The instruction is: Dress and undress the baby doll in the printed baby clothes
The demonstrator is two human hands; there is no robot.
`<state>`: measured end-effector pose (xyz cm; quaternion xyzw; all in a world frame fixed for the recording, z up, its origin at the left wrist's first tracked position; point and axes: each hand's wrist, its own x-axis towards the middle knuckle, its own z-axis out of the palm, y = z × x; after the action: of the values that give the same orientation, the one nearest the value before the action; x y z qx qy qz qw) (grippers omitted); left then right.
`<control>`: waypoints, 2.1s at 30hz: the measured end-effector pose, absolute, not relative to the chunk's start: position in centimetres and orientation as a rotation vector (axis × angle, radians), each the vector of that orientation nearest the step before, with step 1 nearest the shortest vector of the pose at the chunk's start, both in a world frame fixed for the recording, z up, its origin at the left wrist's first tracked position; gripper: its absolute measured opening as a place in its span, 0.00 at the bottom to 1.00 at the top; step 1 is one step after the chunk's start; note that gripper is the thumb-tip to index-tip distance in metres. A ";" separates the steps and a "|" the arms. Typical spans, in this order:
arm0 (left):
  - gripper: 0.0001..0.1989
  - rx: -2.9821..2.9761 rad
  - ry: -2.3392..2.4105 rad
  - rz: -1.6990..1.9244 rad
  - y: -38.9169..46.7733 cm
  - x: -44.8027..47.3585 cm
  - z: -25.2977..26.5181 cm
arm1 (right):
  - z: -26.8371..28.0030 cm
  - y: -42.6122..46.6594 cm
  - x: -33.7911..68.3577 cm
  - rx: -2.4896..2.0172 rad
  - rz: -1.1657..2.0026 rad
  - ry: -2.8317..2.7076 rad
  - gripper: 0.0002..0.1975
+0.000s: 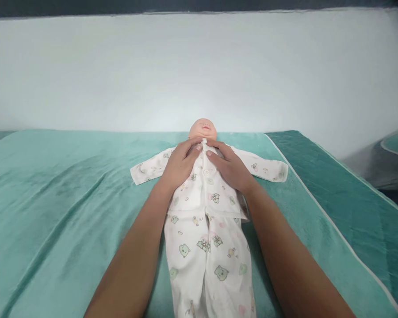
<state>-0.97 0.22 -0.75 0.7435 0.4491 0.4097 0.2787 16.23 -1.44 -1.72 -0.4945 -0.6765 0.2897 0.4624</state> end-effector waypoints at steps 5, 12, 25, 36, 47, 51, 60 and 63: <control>0.24 2.104 1.465 1.177 0.1 -3.1 -3.2 | -4.3 -0.8 18.1 -1.232 0.607 -1.591 0.22; 0.29 2.306 2.124 0.752 -3.2 -9.6 -6.8 | -9.4 -1.7 24.4 -1.661 0.015 -1.786 0.26; 0.30 2.011 2.320 0.681 -3.1 -13.5 -7.5 | -11.3 -4.3 33.1 -2.012 -0.005 -1.315 0.23; 0.31 1.876 2.423 0.759 -1.2 -15.2 -7.6 | -10.9 -2.2 34.7 -1.920 0.139 -1.140 0.15; 0.29 1.885 2.492 0.733 -0.6 -15.2 -7.9 | -11.5 -1.7 35.2 -1.861 0.000 -1.102 0.16; 0.29 1.855 2.495 0.763 -0.7 -15.1 -7.7 | -11.3 -1.8 34.0 -1.786 -0.160 -1.243 0.18; 0.27 1.782 2.512 0.820 -1.0 -15.1 -7.7 | -11.4 -1.5 32.0 -1.746 -0.203 -1.827 0.25; 0.25 1.765 2.532 0.819 -1.4 -15.0 -7.7 | -11.3 -1.9 32.0 -1.781 -0.285 -1.852 0.26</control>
<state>-15.05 -1.35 -7.74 0.5526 0.7926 0.2565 -0.0260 32.00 -1.92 -11.33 -0.6624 -0.6888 -0.1062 0.2747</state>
